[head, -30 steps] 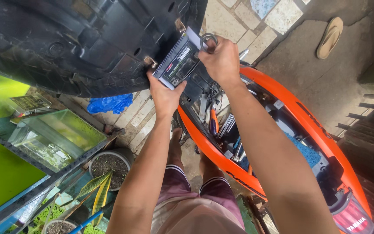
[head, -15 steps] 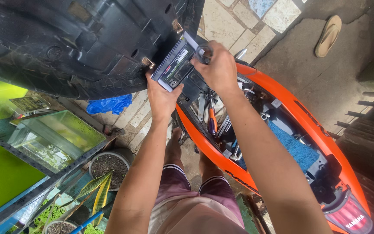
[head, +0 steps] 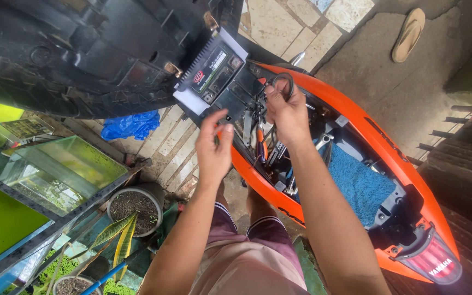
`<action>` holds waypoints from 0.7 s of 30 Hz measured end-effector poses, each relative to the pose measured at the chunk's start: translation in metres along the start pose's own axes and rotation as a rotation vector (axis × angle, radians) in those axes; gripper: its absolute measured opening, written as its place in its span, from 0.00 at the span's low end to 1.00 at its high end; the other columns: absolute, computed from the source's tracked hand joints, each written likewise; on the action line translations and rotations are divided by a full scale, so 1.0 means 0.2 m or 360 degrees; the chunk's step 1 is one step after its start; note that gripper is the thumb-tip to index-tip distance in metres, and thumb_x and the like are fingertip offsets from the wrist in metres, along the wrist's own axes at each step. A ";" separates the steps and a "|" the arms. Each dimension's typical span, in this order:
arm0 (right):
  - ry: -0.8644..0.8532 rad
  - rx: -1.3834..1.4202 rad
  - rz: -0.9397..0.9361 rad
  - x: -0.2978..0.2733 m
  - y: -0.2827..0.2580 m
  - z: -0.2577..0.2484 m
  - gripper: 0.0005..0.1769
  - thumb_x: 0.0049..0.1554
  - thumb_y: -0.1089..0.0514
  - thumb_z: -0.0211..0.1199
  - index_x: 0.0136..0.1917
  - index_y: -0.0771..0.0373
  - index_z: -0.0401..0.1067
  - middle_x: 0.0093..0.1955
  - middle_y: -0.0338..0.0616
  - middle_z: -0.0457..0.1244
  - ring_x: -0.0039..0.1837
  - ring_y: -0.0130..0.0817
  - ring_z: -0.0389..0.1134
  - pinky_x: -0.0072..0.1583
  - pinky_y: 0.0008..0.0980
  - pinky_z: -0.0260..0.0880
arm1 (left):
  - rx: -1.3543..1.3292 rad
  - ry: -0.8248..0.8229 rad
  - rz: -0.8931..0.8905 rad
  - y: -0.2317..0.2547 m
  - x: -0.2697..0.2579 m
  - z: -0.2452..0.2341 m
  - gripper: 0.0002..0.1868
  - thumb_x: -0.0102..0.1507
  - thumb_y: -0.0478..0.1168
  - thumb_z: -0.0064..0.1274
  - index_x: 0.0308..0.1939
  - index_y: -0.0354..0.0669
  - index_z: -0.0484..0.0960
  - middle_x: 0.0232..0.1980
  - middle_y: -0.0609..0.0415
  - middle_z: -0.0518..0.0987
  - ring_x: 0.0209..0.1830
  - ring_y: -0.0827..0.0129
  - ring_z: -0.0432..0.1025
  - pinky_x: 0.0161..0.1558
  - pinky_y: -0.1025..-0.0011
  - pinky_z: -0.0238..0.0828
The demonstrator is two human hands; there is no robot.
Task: The person uses a wrench and pliers to loosen and remove a bolt from the rear brake assembly of an orange motorcycle. They then place the tools and a battery into the under-seat storage compartment.
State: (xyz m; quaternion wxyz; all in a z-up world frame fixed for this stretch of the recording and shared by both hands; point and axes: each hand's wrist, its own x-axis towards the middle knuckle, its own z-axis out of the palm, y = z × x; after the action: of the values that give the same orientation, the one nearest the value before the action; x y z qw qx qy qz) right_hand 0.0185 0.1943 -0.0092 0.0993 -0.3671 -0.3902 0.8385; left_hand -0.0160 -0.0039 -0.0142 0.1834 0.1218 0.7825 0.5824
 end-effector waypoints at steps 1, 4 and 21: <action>0.0053 0.0024 0.0015 -0.02 0.03 0.01 0.13 0.63 0.57 0.65 0.41 0.57 0.63 0.28 0.31 0.52 0.28 0.20 0.47 0.31 0.26 0.44 | 0.0078 -0.0118 0.0005 0.02 -0.02 0.03 0.20 0.75 0.40 0.54 0.70 0.42 0.74 0.71 0.43 0.78 0.68 0.61 0.76 0.67 0.64 0.75; 0.0230 0.0071 0.0024 -0.06 0.08 0.01 0.19 0.64 0.55 0.67 0.36 0.56 0.61 0.27 0.32 0.52 0.27 0.23 0.47 0.30 0.29 0.45 | -0.0292 -0.0535 -0.0448 0.04 0.00 0.16 0.32 0.68 0.47 0.51 0.74 0.41 0.63 0.69 0.42 0.74 0.57 0.61 0.77 0.56 0.67 0.75; 0.0385 -0.1670 -0.0720 -0.23 0.21 -0.37 0.22 0.66 0.45 0.63 0.46 0.69 0.68 0.37 0.48 0.62 0.38 0.37 0.63 0.44 0.37 0.67 | 0.0541 -0.1332 -0.0433 0.00 -0.10 0.43 0.14 0.70 0.44 0.49 0.50 0.34 0.78 0.37 0.41 0.81 0.39 0.52 0.77 0.43 0.55 0.70</action>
State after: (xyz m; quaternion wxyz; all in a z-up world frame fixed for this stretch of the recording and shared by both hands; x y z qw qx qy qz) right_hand 0.1078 0.1886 -0.0475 0.1246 -0.3681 -0.8079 0.4430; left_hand 0.0378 0.0623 -0.0332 0.5352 0.2707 0.7345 0.3175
